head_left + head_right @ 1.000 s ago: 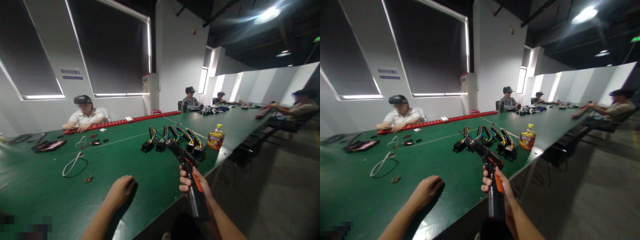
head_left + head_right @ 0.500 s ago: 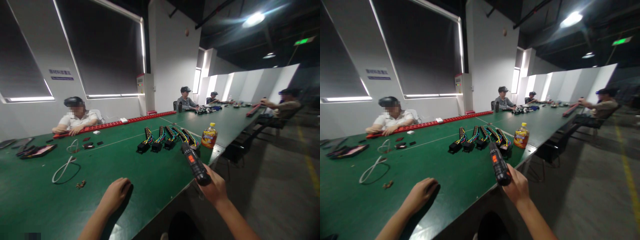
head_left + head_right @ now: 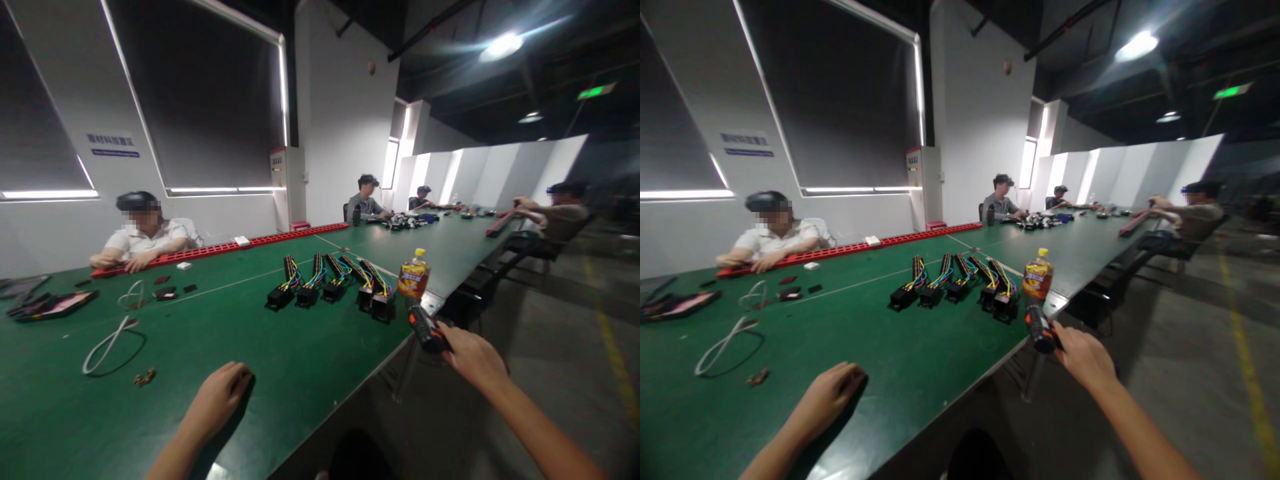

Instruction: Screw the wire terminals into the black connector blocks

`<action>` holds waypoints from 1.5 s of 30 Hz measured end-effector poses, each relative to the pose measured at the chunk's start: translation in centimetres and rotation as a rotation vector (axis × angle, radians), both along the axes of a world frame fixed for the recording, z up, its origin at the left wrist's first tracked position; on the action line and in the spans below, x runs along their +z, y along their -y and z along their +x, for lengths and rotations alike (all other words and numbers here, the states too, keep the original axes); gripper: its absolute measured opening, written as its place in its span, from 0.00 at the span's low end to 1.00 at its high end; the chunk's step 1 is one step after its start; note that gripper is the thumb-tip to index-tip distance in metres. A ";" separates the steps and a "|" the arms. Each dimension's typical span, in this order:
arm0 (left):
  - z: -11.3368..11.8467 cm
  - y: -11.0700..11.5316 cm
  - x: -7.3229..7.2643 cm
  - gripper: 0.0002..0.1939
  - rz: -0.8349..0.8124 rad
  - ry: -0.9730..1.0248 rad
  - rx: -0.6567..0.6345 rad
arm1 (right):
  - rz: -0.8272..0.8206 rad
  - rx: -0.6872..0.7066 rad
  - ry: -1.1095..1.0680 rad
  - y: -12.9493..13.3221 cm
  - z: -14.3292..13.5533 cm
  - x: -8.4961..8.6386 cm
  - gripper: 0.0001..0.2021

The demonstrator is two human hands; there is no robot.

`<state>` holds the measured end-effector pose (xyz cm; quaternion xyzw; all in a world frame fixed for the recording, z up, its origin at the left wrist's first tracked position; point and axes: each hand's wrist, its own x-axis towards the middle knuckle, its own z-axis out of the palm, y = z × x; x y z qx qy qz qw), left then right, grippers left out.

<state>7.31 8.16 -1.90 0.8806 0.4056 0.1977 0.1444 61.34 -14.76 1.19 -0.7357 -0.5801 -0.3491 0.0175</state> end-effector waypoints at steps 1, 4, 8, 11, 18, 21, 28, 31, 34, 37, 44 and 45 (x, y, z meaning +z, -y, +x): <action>0.0 0.0 0.0 0.15 -0.001 -0.005 0.004 | -0.021 0.005 0.009 0.1 0.1 -0.4 0.19; 0.0 0.0 0.0 0.15 0.000 -0.019 0.012 | -0.092 0.009 0.020 -0.3 -0.1 -1.2 0.20; 0.0 0.0 0.1 0.15 0.000 -0.017 0.010 | -0.187 -0.007 0.018 -2.3 -0.4 -0.7 0.21; -0.1 0.0 0.2 0.15 -0.001 -0.006 0.009 | -0.225 0.010 0.013 -4.6 0.3 0.0 0.21; 0.0 0.3 0.5 0.15 -0.008 0.020 0.023 | -0.288 0.003 -0.010 -9.0 2.7 1.1 0.19; 0.1 0.4 0.6 0.15 -0.008 0.021 0.034 | -0.320 -0.015 -0.034 -10.1 3.5 1.6 0.18; -0.1 -0.1 -0.1 0.15 -0.016 0.014 0.017 | -0.364 -0.019 -0.085 -11.3 2.9 1.7 0.15; -0.2 -0.2 -0.3 0.15 -0.014 0.016 0.020 | -0.361 -0.016 -0.097 -11.6 2.2 1.2 0.16; -0.1 -0.1 0.0 0.15 -0.013 0.013 0.024 | -0.356 -0.006 -0.100 -12.2 2.0 0.9 0.19; 0.1 0.3 0.5 0.15 -0.015 0.010 0.027 | -0.359 -0.014 -0.105 -12.8 2.7 0.8 0.24; 0.3 0.9 1.0 0.14 -0.010 0.014 0.042 | -0.362 -0.130 -0.145 -14.0 4.3 0.7 0.21; 0.3 0.9 1.0 0.13 -0.005 0.018 0.042 | -0.364 -0.139 -0.151 -14.1 4.4 0.7 0.21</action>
